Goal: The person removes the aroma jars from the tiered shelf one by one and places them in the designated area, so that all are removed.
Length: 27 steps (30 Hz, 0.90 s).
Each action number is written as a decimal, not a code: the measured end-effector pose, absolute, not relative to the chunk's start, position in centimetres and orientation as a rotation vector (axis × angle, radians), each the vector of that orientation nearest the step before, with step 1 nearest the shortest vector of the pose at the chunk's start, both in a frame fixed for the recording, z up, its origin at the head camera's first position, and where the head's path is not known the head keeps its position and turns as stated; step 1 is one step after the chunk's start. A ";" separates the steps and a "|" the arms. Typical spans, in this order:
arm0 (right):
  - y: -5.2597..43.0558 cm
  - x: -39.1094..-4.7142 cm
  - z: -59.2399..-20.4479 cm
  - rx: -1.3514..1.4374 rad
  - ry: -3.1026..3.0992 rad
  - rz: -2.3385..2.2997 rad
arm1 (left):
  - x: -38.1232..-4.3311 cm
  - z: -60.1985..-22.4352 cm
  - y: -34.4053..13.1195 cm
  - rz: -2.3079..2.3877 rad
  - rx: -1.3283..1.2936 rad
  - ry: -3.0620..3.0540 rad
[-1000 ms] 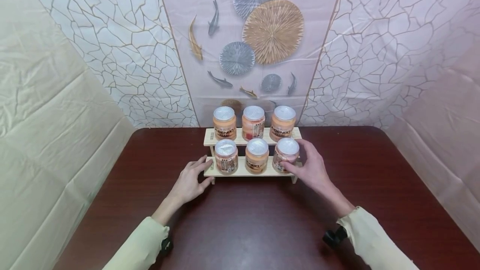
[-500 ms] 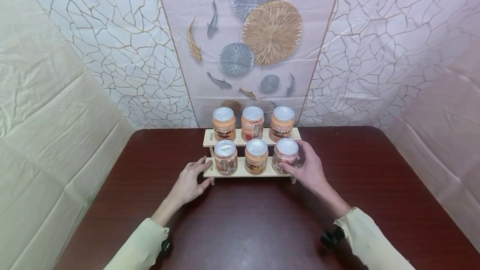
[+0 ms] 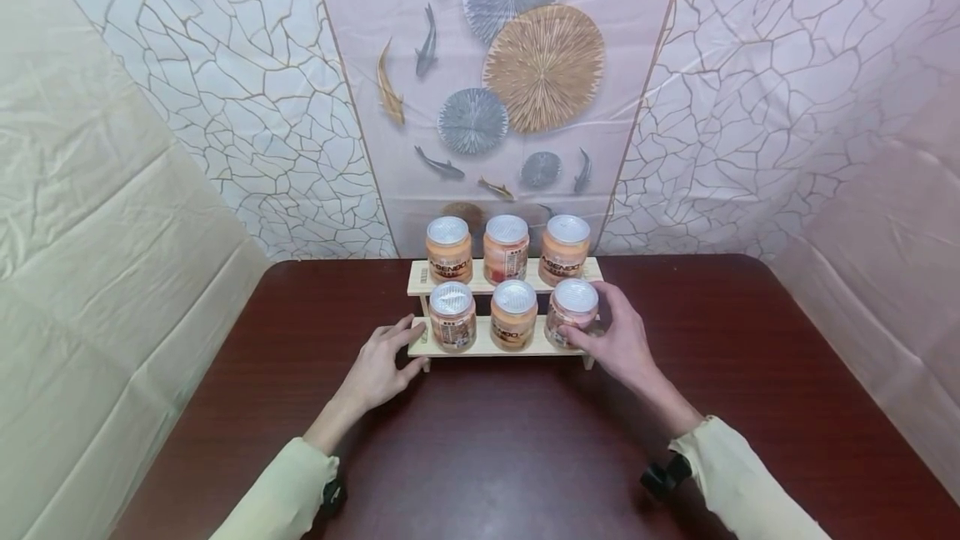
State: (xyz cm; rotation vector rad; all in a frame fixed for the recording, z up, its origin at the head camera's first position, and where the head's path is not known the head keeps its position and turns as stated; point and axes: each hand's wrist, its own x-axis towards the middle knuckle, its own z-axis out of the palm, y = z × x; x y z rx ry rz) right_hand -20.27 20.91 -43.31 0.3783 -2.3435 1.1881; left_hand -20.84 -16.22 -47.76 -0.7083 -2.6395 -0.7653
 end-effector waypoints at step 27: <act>25.5 -19.4 -40.8 0.279 -2.345 1.052 | -20.9 -47.8 -16.3 -0.755 -0.702 -2.644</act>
